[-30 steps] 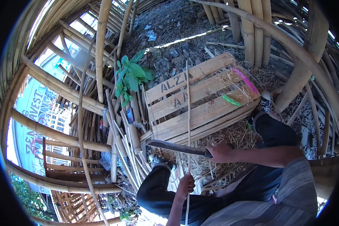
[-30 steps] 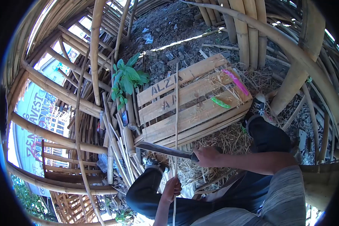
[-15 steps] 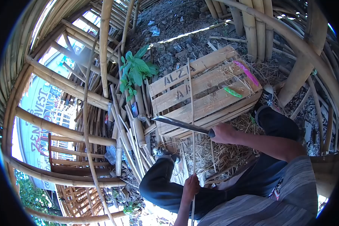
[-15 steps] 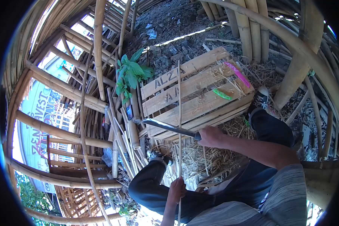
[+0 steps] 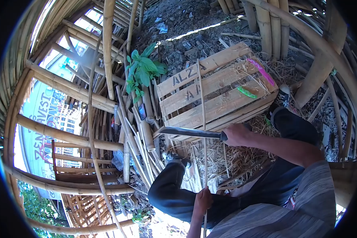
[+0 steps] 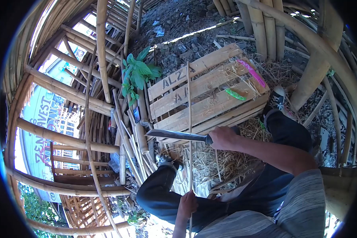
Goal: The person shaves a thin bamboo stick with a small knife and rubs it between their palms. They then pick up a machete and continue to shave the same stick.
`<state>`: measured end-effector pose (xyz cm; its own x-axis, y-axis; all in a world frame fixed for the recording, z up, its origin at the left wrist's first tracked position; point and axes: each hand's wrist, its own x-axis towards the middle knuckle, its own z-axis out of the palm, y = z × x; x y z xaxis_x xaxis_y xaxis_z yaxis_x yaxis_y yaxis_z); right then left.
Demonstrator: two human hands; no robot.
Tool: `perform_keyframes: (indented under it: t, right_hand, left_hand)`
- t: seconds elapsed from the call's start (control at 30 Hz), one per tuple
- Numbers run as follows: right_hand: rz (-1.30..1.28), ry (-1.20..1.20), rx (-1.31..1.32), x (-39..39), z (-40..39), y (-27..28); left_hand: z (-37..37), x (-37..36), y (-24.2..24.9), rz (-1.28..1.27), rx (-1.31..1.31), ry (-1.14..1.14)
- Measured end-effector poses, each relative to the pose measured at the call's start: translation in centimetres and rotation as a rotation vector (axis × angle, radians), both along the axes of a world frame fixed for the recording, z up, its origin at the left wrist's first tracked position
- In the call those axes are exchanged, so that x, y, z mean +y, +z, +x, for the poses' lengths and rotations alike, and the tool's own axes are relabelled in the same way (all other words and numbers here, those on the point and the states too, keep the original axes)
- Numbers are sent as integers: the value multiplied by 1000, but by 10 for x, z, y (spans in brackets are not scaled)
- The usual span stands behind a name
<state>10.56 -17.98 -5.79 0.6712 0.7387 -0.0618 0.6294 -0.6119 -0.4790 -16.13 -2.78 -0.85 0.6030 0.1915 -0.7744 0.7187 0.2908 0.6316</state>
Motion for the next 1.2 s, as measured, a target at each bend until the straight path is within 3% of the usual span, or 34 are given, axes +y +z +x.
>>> perform_keyframes:
  t: [0.13,0.23,0.3,0.37,0.53,0.6,0.73,0.8,0.87,0.93,1.03,1.2]
  right_hand:
    - [-54,20,140,-2,-29,18]
    - [-26,340,-25,1,-47,5]
    - [-80,260,38,2,-32,-1]
    - [-92,41,108,-1,-11,4]
    - [23,-3,-3,6,-14,2]
    - [-28,88,102,4,-29,6]
    - [21,363,-77,1,-48,3]
    - [-85,342,5,3,-30,2]
    - [-46,49,65,2,-12,2]
    - [-35,52,59,4,-9,8]
    - [1,5,63,5,-24,5]
    - [-78,308,-13,2,-40,9]
  left_hand:
    - [7,-3,-8,101,-74,-16]
    - [2,-2,-19,229,-79,-79]
    - [-14,-1,-24,293,-62,-125]
    - [-38,-6,-17,142,-23,-24]
    - [-20,-6,-7,26,-30,37]
    - [-17,-6,-7,-22,-12,54]
    - [-22,-16,1,15,-6,45]
    - [-32,-22,2,57,28,35]
    - [-45,-26,3,-129,28,167]
    - [-40,-28,3,-37,3,144]
    - [-35,-18,2,-166,44,152]
    - [-38,-16,-4,-55,-23,95]
